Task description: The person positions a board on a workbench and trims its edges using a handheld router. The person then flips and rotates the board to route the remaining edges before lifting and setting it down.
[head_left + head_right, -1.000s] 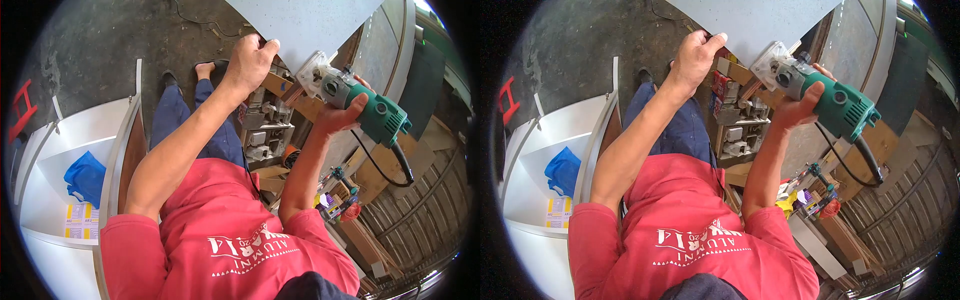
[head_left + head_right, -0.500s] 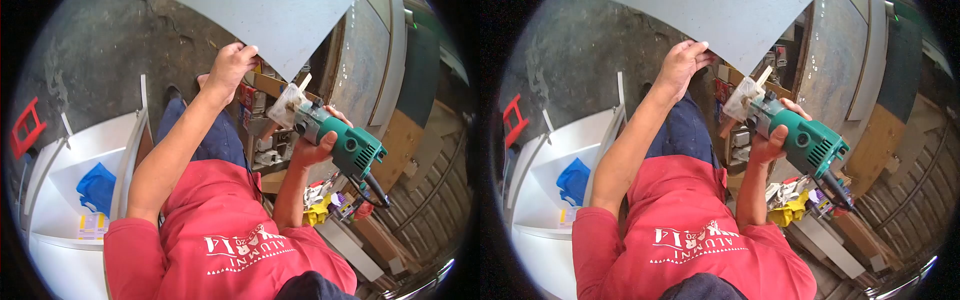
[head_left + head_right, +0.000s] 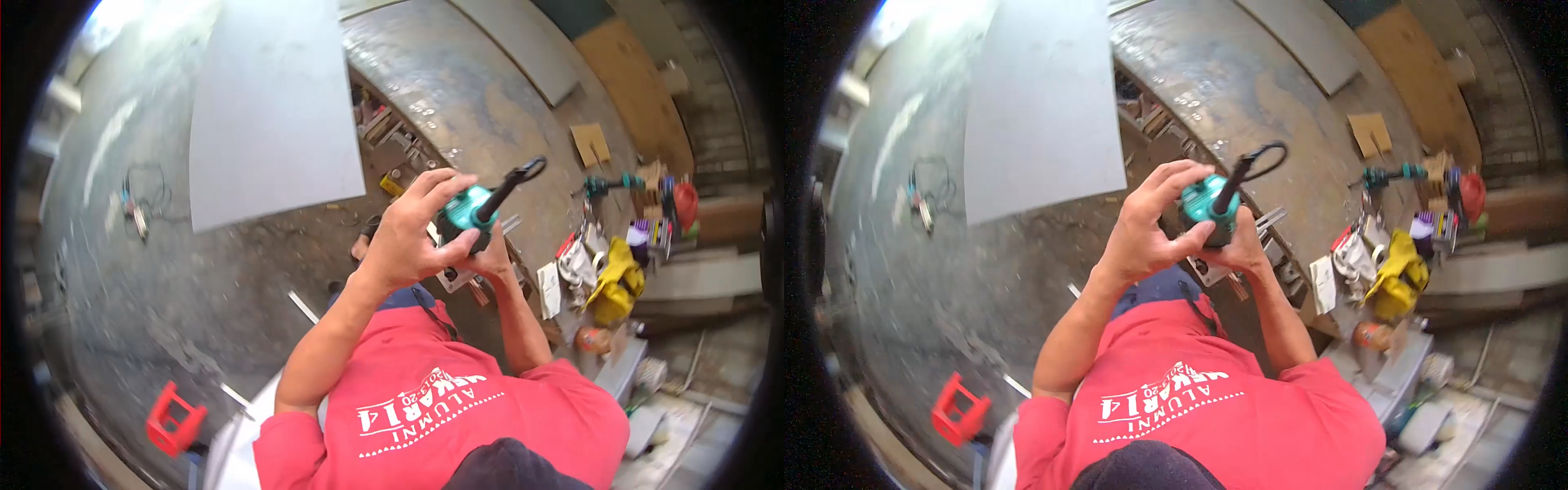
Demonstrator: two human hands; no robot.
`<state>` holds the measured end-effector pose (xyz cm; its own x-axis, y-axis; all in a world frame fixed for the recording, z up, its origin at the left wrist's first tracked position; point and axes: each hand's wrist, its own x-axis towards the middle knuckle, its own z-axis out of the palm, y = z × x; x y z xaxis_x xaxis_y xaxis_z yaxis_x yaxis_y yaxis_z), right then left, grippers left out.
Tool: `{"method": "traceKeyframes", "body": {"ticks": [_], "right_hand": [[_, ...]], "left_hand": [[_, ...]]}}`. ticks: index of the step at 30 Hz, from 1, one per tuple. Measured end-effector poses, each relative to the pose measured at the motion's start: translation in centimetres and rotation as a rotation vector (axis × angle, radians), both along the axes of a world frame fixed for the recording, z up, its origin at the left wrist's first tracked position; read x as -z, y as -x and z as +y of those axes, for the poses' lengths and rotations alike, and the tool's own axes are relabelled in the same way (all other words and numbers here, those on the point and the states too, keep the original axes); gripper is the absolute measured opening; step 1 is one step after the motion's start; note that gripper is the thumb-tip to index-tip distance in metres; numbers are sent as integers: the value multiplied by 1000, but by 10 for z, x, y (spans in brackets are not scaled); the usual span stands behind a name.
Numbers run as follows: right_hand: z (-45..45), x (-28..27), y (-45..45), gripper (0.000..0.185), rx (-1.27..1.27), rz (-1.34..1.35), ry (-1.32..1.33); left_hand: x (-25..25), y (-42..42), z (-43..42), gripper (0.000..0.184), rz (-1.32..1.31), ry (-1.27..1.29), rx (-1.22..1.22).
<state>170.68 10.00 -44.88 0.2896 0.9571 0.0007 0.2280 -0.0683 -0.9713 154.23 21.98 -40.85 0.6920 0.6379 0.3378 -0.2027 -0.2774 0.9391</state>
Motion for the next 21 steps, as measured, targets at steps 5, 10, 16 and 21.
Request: {"method": "traceKeyframes", "body": {"ticks": [5, 10, 16, 21], "right_hand": [[-35, -23, -17, 48, -5, -80, 34], [-67, -30, -36, 48, 35, -58, -4], [-74, -36, -101, 53, -278, -76, 357], [-67, -28, -160, 57, -558, -233, 433]], "left_hand": [[-3, -25, -16, 61, 29, 45, 107], [-3, -49, -52, 57, -56, 211, 99], [17, -58, -37, 59, 132, 167, 161], [46, -48, -29, 66, 264, 576, 260]]}}
